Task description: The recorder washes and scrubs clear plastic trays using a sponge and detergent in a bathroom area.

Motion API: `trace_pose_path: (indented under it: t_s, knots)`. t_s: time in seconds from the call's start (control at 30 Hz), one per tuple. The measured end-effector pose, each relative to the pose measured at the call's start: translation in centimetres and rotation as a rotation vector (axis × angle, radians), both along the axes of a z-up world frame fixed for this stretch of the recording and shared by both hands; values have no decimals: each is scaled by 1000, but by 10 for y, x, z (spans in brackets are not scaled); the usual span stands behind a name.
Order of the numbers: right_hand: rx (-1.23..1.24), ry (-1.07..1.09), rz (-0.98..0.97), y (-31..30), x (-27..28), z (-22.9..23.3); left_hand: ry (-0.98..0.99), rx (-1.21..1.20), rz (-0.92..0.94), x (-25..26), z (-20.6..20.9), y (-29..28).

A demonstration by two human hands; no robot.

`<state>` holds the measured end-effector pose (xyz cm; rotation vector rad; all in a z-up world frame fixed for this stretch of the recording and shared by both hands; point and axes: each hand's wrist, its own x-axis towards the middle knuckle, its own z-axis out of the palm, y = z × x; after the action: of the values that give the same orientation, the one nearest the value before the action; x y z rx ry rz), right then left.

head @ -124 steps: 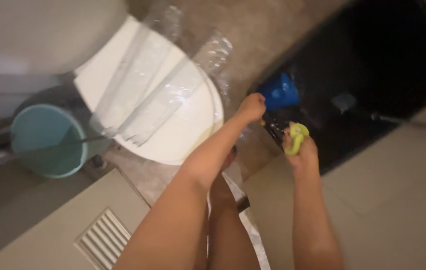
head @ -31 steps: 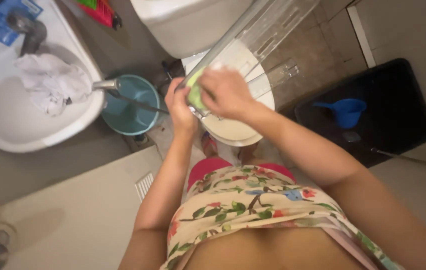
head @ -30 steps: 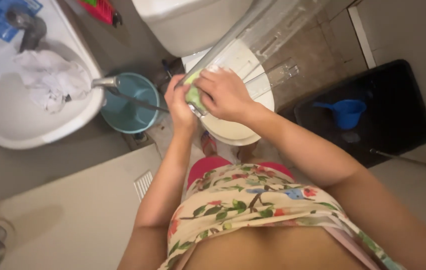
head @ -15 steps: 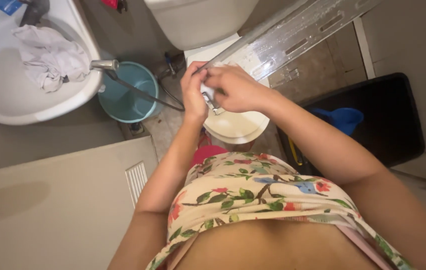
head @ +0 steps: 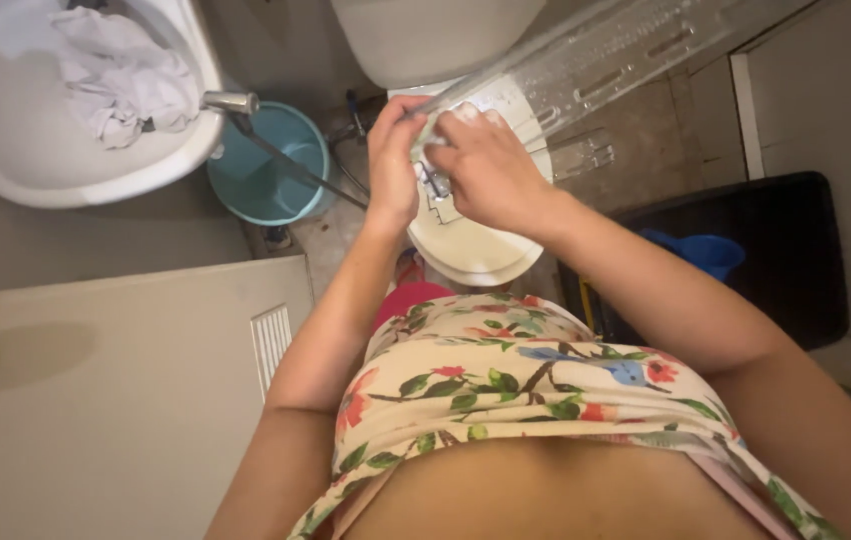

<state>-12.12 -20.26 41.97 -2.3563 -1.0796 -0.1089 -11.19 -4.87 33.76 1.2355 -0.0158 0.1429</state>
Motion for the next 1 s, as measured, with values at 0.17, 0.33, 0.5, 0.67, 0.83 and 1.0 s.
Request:
trace_pose_path:
  t_s: [0.17,0.33,0.5,0.67,0.83,1.0]
  knots:
    - [279,222,-131,10,1,-25,57,-36,123,4,-6,3]
    - [731,885,-243,11,4,-29,84,-129,147,3,-3,-2]
    - [408,292,103,-9,16,-28,58,-1,123,9,7,5]
    - [74,69,99,-29,31,-5,53,15,91,8,1,8]
    - [-170,-26,-271,-78,60,-23,164,-232,28,0,15,21]
    - [-311,-183,-619,-169,116,-59,296,-198,34,-10,6,35]
